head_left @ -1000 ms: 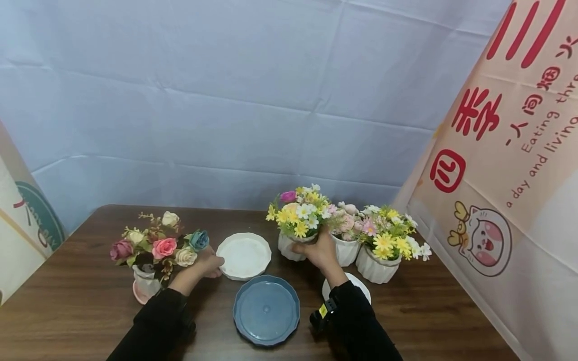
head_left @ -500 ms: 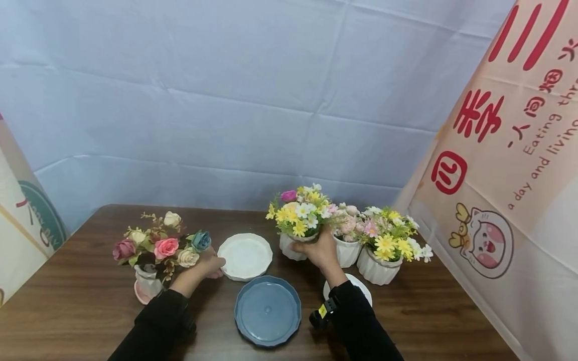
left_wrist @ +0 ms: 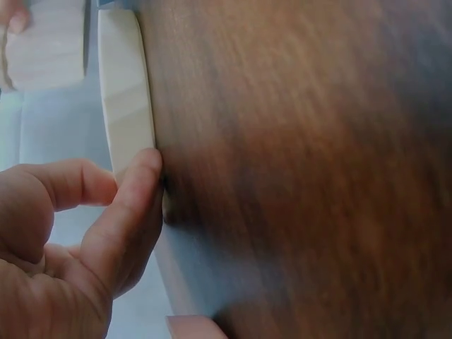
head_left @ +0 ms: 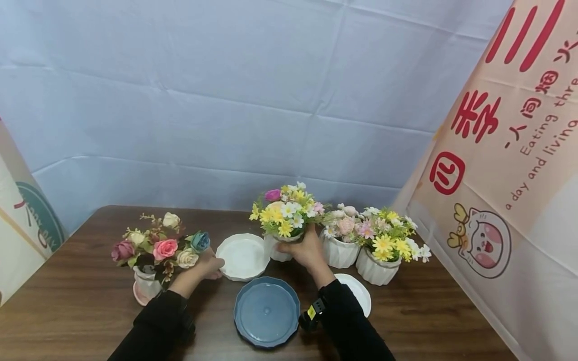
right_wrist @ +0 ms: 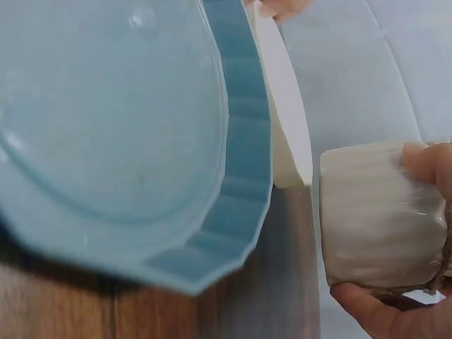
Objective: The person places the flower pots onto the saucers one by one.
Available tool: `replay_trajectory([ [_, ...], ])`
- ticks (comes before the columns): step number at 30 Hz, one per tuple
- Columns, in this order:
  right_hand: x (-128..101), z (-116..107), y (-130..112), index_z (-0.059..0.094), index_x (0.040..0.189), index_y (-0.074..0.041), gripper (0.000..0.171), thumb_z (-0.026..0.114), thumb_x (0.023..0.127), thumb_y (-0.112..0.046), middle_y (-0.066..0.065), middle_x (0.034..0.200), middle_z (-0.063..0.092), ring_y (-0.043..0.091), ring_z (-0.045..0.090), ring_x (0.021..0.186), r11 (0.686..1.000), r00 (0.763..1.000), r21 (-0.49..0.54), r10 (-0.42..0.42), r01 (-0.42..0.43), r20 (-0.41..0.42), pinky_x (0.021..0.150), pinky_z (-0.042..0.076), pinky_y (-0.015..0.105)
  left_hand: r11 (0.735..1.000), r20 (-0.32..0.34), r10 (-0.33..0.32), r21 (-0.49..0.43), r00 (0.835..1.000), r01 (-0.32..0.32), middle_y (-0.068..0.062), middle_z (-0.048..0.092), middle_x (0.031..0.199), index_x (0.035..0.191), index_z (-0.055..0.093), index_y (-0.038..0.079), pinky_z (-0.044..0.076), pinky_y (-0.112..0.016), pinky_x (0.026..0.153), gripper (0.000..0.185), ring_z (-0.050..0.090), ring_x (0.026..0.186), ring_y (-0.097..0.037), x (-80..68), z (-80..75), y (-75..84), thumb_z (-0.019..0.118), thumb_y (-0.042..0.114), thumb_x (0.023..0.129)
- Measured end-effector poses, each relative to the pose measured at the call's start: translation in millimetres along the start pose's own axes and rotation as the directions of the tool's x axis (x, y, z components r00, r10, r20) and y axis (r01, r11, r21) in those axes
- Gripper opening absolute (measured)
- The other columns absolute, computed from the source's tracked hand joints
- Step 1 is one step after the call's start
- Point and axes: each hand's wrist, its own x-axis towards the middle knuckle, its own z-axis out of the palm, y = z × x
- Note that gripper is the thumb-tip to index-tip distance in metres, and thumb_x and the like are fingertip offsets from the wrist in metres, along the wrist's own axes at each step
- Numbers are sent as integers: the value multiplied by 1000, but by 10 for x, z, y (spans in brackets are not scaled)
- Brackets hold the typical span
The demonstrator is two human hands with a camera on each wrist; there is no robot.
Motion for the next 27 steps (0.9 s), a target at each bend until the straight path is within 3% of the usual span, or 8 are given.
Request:
replay_trajectory([
  [5,-3,97,-65,23,142,-3,106,88,59,-18,22,135,42,35,41,122,1000,1000,7,-2,2,31,96,38,46,1000,19,4,-20,1000,-4,-8,57,55,94,46,-21,52,-25,50,25,55,47,-11,23,-7,-33,48,0,80],
  [12,-14,212,-191,28,138,2,101,87,60,-26,24,129,47,38,45,118,998,997,-61,-2,7,79,93,41,47,1000,16,10,-24,1000,-9,-13,59,57,91,45,-19,53,-28,50,22,58,48,-16,114,14,-106,49,0,80],
  [14,-18,250,-222,28,139,1,102,86,60,-26,23,129,47,37,45,118,998,995,-65,-17,24,96,93,41,47,999,17,13,-40,1000,-12,-15,60,58,92,44,-18,53,-30,50,23,60,49,-19,285,59,-253,50,1,80],
  [19,-47,357,-292,25,142,-4,104,85,60,-26,20,133,45,34,44,119,997,988,-48,-51,58,145,93,41,46,990,52,99,-109,994,-93,-16,59,57,90,39,-16,52,-30,44,26,61,48,-21,1123,267,-1024,47,6,79],
  [21,-65,397,-311,24,143,-5,105,85,61,-27,19,134,44,34,44,120,997,986,-42,-56,63,155,93,41,46,986,62,125,-120,990,-117,-17,59,57,90,38,-16,51,-31,43,27,61,48,-23,1375,333,-1265,46,8,79],
  [24,-92,446,-332,23,142,-4,104,85,61,-27,20,133,44,34,45,119,998,987,-30,-56,62,153,93,41,47,978,51,156,-150,986,-147,-17,58,57,85,38,-12,51,-31,41,23,60,47,-22,1547,401,-1436,47,9,79],
  [27,-104,490,-346,24,142,-3,104,85,61,-28,21,132,46,35,47,116,998,988,-33,-57,62,146,91,43,46,982,56,140,-136,989,-132,-20,61,63,88,40,-10,53,-35,48,23,63,53,-25,1553,424,-1443,49,11,83],
])
